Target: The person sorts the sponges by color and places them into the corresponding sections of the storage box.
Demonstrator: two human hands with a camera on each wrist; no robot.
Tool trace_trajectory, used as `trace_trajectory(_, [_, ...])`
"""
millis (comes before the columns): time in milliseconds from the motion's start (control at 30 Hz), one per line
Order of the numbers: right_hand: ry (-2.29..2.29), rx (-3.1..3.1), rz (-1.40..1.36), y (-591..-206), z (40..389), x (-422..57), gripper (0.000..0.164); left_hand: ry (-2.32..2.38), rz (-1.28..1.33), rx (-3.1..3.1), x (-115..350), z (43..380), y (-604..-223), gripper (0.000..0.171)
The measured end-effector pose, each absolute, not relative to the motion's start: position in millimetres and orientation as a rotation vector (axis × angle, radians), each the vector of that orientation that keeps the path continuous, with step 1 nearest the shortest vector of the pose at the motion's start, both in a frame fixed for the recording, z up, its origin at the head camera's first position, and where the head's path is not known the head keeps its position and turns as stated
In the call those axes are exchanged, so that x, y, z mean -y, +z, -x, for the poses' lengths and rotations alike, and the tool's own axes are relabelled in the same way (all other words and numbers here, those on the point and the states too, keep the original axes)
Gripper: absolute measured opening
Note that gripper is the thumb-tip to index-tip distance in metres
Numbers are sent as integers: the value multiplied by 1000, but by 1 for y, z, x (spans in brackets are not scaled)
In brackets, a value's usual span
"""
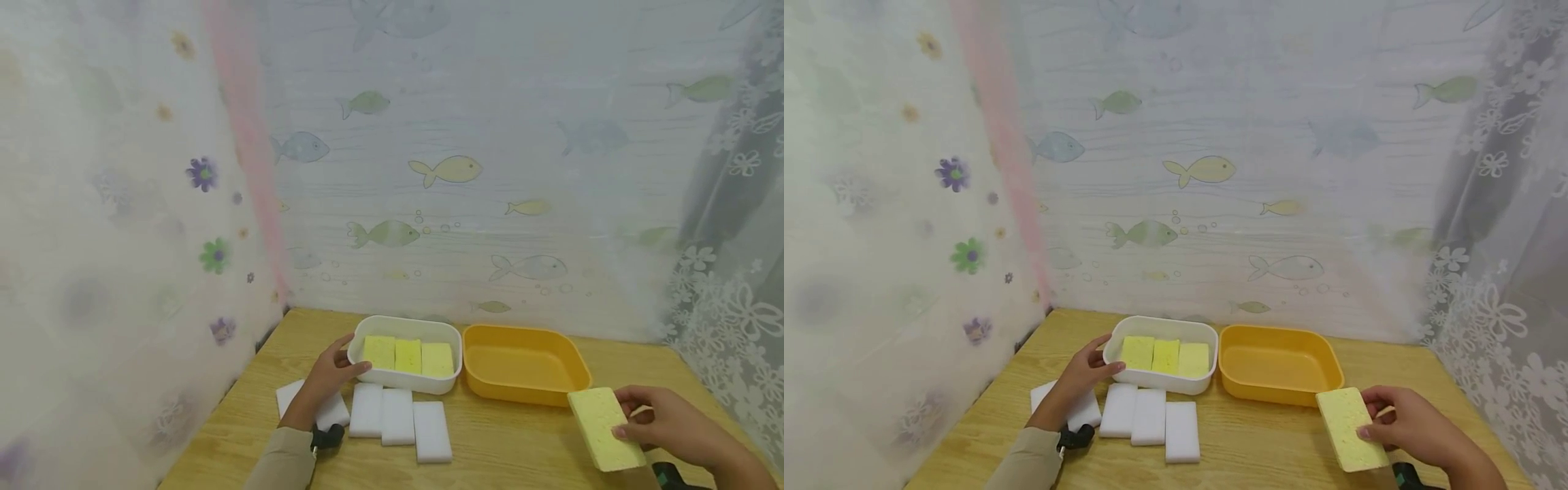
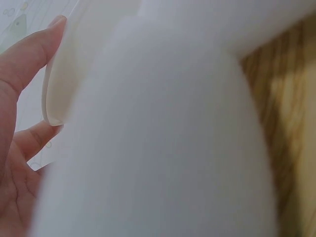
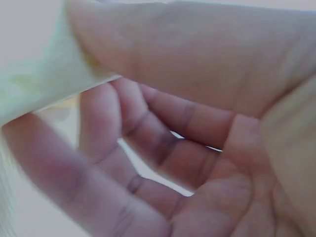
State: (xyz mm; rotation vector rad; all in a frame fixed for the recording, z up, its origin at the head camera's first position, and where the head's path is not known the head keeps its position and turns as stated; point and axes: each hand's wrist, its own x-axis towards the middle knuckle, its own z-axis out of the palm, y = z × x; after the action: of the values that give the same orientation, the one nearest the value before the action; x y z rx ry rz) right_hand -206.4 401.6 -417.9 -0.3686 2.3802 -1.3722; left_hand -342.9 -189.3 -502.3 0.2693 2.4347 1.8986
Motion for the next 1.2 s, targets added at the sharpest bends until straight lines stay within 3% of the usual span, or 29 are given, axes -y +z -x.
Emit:
trace_trajectory(533, [-1361,-2594,357,-406,220,-356,67,1910,-273,-2432,189,342,-503,95])
trace_trajectory(933, [-1394,-2779,211,-406,231,-317,82,1897,-280,-2449,190,344,-503,95])
trace_trajectory(1200, [-1501,-2742,269,-406,243,-297,75,1886,-278,-2455,190,344,-505,95])
